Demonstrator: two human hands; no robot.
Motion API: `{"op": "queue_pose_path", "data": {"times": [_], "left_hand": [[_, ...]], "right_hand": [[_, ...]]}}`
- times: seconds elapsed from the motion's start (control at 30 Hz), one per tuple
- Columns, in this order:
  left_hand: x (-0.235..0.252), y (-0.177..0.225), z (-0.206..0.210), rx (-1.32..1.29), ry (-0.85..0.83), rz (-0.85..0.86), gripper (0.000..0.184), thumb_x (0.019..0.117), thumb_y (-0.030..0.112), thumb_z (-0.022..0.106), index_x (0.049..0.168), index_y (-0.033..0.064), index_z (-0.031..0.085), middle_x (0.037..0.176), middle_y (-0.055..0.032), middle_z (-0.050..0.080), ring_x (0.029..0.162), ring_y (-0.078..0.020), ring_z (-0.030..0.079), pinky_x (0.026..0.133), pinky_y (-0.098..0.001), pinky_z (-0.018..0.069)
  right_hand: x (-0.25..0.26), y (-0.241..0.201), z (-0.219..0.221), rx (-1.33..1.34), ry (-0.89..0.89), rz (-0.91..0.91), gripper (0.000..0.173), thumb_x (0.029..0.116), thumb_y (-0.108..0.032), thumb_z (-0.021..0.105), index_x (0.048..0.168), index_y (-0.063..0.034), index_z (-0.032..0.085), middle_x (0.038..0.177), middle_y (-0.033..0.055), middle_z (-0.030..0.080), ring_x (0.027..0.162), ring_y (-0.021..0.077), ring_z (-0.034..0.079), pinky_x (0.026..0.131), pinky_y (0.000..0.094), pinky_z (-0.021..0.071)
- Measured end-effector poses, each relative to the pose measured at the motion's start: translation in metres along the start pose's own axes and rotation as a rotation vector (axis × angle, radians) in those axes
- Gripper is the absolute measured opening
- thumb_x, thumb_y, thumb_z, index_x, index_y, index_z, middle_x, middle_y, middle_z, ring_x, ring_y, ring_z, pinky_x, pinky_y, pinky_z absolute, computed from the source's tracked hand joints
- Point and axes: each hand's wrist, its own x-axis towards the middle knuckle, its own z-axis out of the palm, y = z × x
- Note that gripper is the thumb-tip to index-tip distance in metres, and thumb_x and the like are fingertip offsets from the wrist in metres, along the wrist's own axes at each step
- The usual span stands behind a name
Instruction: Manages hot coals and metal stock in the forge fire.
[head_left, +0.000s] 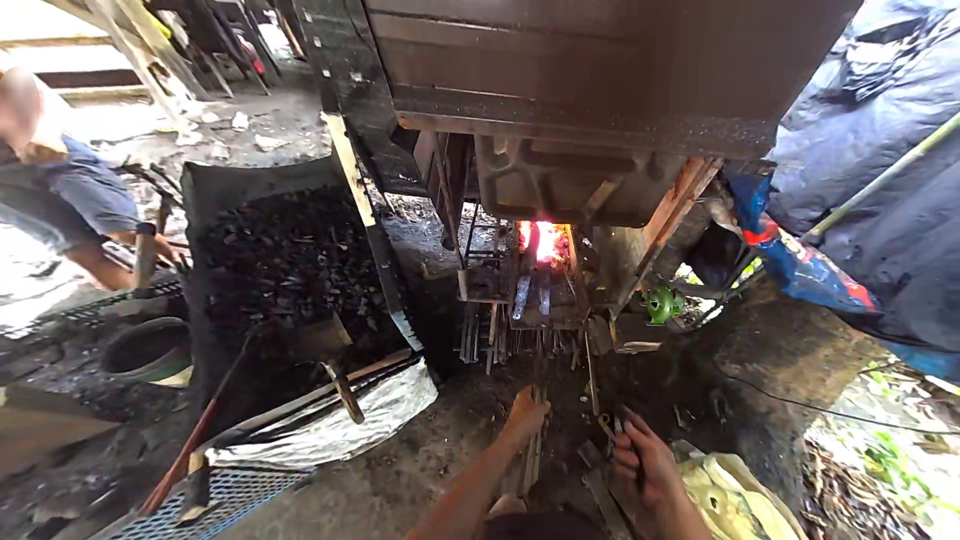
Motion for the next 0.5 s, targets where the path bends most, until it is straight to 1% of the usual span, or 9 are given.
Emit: {"op": "queue_pose_path", "data": {"times": [0.03,0.07,0.13,0.17,0.23,0.3,0.4,0.47,0.5], "left_hand": [[-0.007,-0.005,0.004,0.066,0.023,-0.003,0.04,0.0997,0.011,0.063,0.137,0.0036,0.049,0.087,-0.0125,0.066,0.061,-0.02,0.065,0.055,-0.0346,0.0573],[-0.014,-0.009,0.007,0.133,0.048,-0.006,0.042,0.0985,0.012,0.063,0.138,0.0042,0.05,0.092,-0.014,0.066,0.066,-0.0221,0.065,0.059,-0.0381,0.0577],[-0.025,-0.012,0.01,0.224,0.086,-0.022,0.045,0.0967,0.013,0.063,0.139,0.0053,0.051,0.104,-0.0183,0.066,0.078,-0.0282,0.067,0.07,-0.0466,0.0584],[-0.028,-0.011,0.01,0.248,0.097,-0.027,0.045,0.0965,0.013,0.063,0.139,0.0056,0.051,0.107,-0.0193,0.066,0.081,-0.0297,0.068,0.072,-0.0487,0.0585],[-0.025,-0.002,0.008,0.269,0.104,-0.035,0.043,0.0962,0.014,0.064,0.137,0.0057,0.052,0.105,-0.0184,0.066,0.079,-0.0284,0.067,0.069,-0.0472,0.0586],[-0.014,0.01,0.012,0.289,0.117,-0.034,0.043,0.0945,0.012,0.063,0.135,0.0054,0.053,0.103,-0.0179,0.065,0.078,-0.0279,0.066,0.068,-0.0464,0.0574],[-0.003,0.024,0.025,0.376,0.145,-0.056,0.048,0.093,0.012,0.063,0.139,0.0059,0.049,0.112,-0.02,0.065,0.09,-0.0311,0.068,0.075,-0.0493,0.0582],[-0.01,0.03,0.033,0.388,0.154,-0.063,0.051,0.0938,0.012,0.062,0.142,0.0062,0.047,0.119,-0.0213,0.064,0.098,-0.0332,0.068,0.081,-0.0516,0.0581],[-0.014,0.029,0.037,0.38,0.154,-0.063,0.051,0.0936,0.012,0.062,0.142,0.0062,0.047,0.119,-0.0215,0.064,0.099,-0.0337,0.068,0.082,-0.0524,0.0578]], "right_hand": [[0.019,-0.012,0.011,0.003,-0.016,-0.002,0.041,0.11,-0.021,0.043,0.151,-0.0183,0.044,0.07,0.0012,0.053,0.044,0.0074,0.044,0.038,0.0229,0.0391],[0.033,-0.025,0.018,-0.03,-0.017,-0.015,0.042,0.1101,-0.021,0.044,0.152,-0.0181,0.044,0.07,0.0016,0.053,0.044,0.0078,0.045,0.038,0.0231,0.0396],[0.043,-0.048,0.025,-0.167,0.003,-0.064,0.044,0.1103,-0.02,0.045,0.155,-0.0173,0.044,0.071,0.0034,0.054,0.046,0.0096,0.045,0.039,0.0249,0.0397],[0.042,-0.059,0.025,-0.247,0.014,-0.092,0.045,0.1102,-0.019,0.046,0.155,-0.0168,0.044,0.071,0.0043,0.054,0.046,0.0106,0.045,0.039,0.0257,0.0401],[0.04,-0.074,0.024,-0.372,0.04,-0.136,0.046,0.1098,-0.017,0.047,0.156,-0.0165,0.045,0.072,0.0056,0.055,0.045,0.0122,0.046,0.039,0.0267,0.0407],[0.05,-0.085,0.024,-0.428,0.043,-0.145,0.046,0.1097,-0.018,0.048,0.156,-0.0173,0.044,0.074,0.0056,0.056,0.046,0.0128,0.047,0.039,0.0274,0.0412],[0.073,-0.085,0.029,-0.436,0.028,-0.102,0.046,0.1097,-0.02,0.049,0.156,-0.0206,0.044,0.074,0.0052,0.055,0.047,0.0129,0.047,0.041,0.0274,0.0408],[0.068,-0.087,0.03,-0.477,-0.001,-0.111,0.048,0.1097,-0.02,0.049,0.157,-0.0215,0.044,0.074,0.0053,0.055,0.047,0.0131,0.047,0.04,0.0275,0.0405],[0.058,-0.088,0.027,-0.511,-0.013,-0.128,0.048,0.1094,-0.019,0.049,0.157,-0.0209,0.045,0.074,0.0054,0.055,0.047,0.0132,0.046,0.04,0.0277,0.0406]]}}
